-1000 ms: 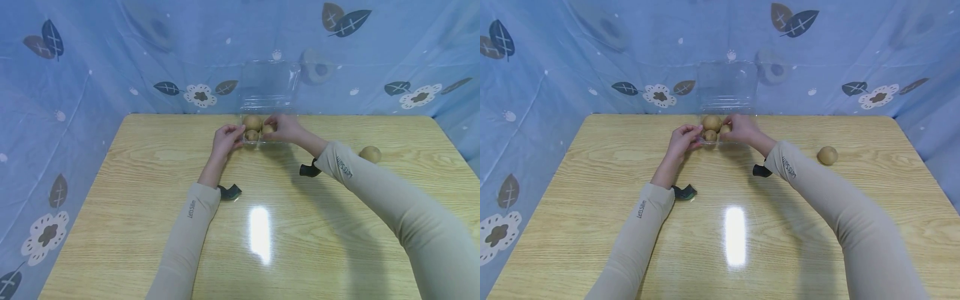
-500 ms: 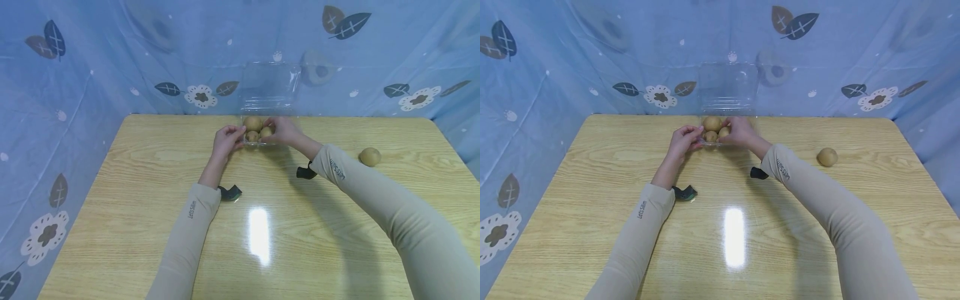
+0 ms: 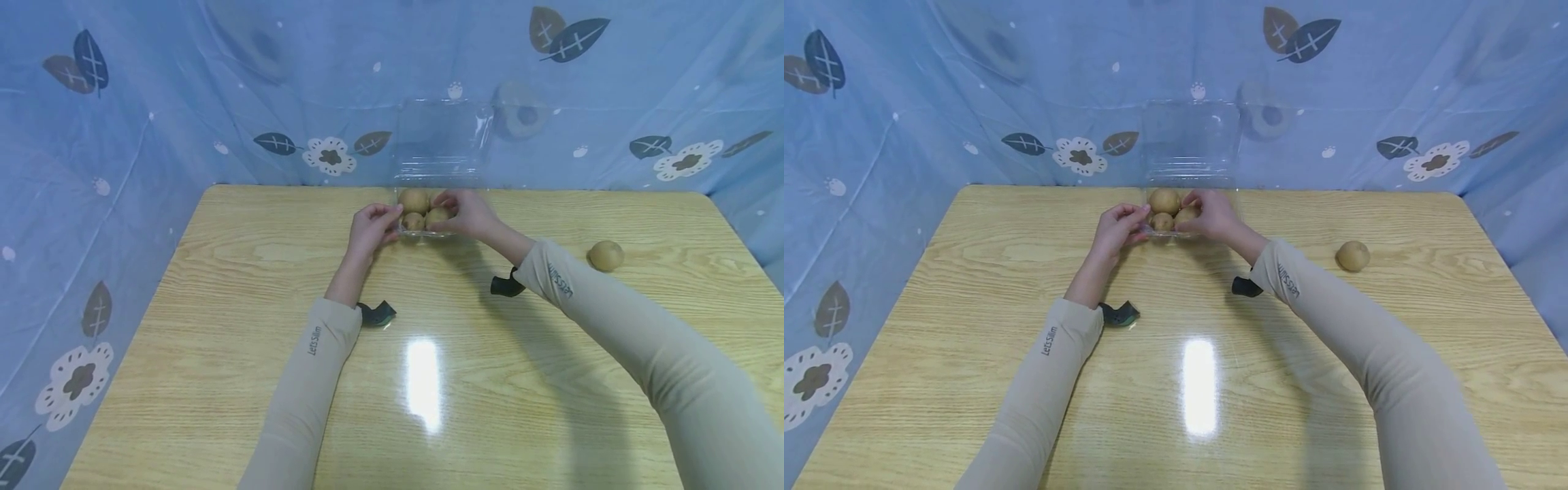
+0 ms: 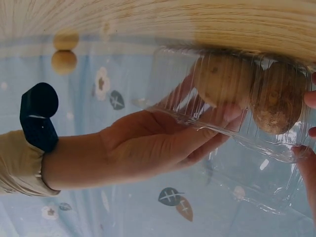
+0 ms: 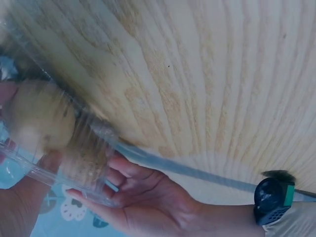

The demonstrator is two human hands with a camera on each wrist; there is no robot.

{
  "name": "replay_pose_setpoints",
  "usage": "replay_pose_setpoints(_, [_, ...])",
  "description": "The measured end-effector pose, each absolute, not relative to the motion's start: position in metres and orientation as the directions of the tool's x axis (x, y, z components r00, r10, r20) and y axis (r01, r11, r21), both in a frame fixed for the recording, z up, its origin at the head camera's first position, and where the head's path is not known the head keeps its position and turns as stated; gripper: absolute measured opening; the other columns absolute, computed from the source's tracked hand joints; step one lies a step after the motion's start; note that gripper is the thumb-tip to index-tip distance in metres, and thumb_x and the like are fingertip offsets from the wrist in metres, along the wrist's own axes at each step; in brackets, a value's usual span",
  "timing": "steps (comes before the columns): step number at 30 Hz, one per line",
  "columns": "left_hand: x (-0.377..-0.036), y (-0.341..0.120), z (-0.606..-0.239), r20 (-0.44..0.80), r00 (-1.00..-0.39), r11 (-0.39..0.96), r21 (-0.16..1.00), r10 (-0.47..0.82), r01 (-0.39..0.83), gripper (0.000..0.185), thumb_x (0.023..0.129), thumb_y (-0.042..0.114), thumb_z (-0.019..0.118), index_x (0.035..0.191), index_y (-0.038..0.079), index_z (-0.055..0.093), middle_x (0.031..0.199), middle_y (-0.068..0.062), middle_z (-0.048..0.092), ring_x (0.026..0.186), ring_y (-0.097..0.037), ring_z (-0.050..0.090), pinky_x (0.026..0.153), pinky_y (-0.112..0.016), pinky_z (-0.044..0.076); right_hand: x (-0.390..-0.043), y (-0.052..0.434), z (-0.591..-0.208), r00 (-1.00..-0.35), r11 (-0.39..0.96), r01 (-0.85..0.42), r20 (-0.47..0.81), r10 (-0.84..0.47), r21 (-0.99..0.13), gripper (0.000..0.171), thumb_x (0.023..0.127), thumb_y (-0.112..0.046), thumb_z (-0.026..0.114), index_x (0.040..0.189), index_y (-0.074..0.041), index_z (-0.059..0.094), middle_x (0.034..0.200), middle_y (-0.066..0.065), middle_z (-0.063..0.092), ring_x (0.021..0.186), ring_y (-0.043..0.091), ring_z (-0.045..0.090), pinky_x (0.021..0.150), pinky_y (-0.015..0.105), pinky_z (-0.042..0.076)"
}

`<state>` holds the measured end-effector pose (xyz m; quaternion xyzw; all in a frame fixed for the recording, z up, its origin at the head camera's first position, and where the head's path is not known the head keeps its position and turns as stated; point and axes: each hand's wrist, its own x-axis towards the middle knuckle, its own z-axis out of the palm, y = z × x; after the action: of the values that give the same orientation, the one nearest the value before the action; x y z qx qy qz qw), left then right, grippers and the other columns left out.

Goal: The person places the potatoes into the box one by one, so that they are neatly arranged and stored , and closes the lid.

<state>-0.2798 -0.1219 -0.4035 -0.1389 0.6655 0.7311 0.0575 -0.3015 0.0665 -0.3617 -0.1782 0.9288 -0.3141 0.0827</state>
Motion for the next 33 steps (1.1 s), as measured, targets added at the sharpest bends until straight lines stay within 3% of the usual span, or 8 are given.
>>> replay_pose_setpoints(10, [-0.281,-0.122,-0.403,-0.286,-0.952,-0.113,0.955,-0.107,-0.275,0.031,0.081,0.025,0.069,0.101,0.005,0.059,0.096,-0.002,0.056,0.082,-0.012,0.057,0.075,-0.027,0.058,-0.297,0.08,-0.351,-0.928,0.689,-0.252,-0.033,-0.372,-0.68,0.038,0.085,-0.02,0.063,0.115,0.002,0.055,0.119,0.021,0.056,0.109,0.035,0.054,0.094,0.044,0.048])
replay_pose_setpoints(24, [-0.281,-0.122,-0.404,-0.288,-0.951,-0.107,0.955,-0.11,-0.277,0.029,0.081,0.026,0.069,0.1,0.006,0.06,0.093,-0.001,0.057,0.081,-0.011,0.057,0.069,-0.024,0.058,-0.288,0.129,-0.337,-0.933,0.701,-0.288,0.028,-0.358,-0.653,0.037,0.088,-0.02,0.058,0.117,0.003,0.054,0.124,0.02,0.051,0.114,0.037,0.048,0.089,0.05,0.047])
replay_pose_setpoints(33, [-0.28,-0.122,-0.403,-0.289,-0.952,-0.12,0.954,-0.103,-0.276,0.028,0.081,0.025,0.069,0.1,0.005,0.06,0.094,-0.001,0.056,0.082,-0.012,0.057,0.072,-0.025,0.058,-0.27,0.173,-0.336,-0.953,0.747,-0.255,0.031,-0.301,-0.614,0.043,0.089,-0.032,0.057,0.117,0.0,0.054,0.125,0.018,0.049,0.115,0.034,0.045,0.089,0.049,0.047])
